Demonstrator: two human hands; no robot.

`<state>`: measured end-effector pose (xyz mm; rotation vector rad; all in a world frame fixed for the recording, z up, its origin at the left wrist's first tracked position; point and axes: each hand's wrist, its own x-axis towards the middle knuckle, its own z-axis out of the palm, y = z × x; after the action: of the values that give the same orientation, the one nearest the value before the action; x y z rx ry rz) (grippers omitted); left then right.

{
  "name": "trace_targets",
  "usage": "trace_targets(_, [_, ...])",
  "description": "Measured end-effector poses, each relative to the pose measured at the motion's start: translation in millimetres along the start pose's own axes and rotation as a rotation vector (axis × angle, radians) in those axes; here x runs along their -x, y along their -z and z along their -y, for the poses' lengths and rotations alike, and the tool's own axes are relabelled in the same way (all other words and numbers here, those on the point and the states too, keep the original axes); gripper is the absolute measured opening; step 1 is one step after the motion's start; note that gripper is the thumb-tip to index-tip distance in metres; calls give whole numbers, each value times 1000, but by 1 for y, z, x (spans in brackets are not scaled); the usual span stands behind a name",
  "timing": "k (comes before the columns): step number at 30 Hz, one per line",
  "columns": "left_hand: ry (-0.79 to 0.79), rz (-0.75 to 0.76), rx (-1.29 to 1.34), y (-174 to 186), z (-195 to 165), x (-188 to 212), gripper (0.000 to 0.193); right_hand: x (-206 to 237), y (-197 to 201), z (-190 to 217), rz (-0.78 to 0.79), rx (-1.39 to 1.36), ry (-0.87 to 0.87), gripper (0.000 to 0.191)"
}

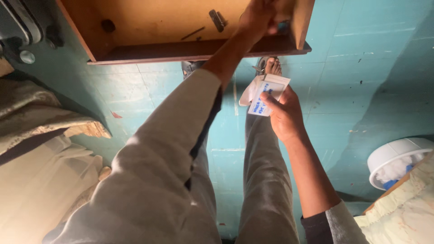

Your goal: The person empties a wooden nightstand drawer in a bedroom, removing papers, envelopes, a wallet, a plastic bag and small items and placing them on the bed. They then sort through the papers and small objects, stacking cards and papers in their hands, and begin placing items back into the drawer.

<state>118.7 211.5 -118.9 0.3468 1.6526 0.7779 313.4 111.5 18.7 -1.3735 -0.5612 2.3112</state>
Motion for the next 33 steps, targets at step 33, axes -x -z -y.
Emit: trace_targets(33, [-252, -230, -1001, 68, 37, -11, 18, -12, -2, -4, 45, 94, -58, 43])
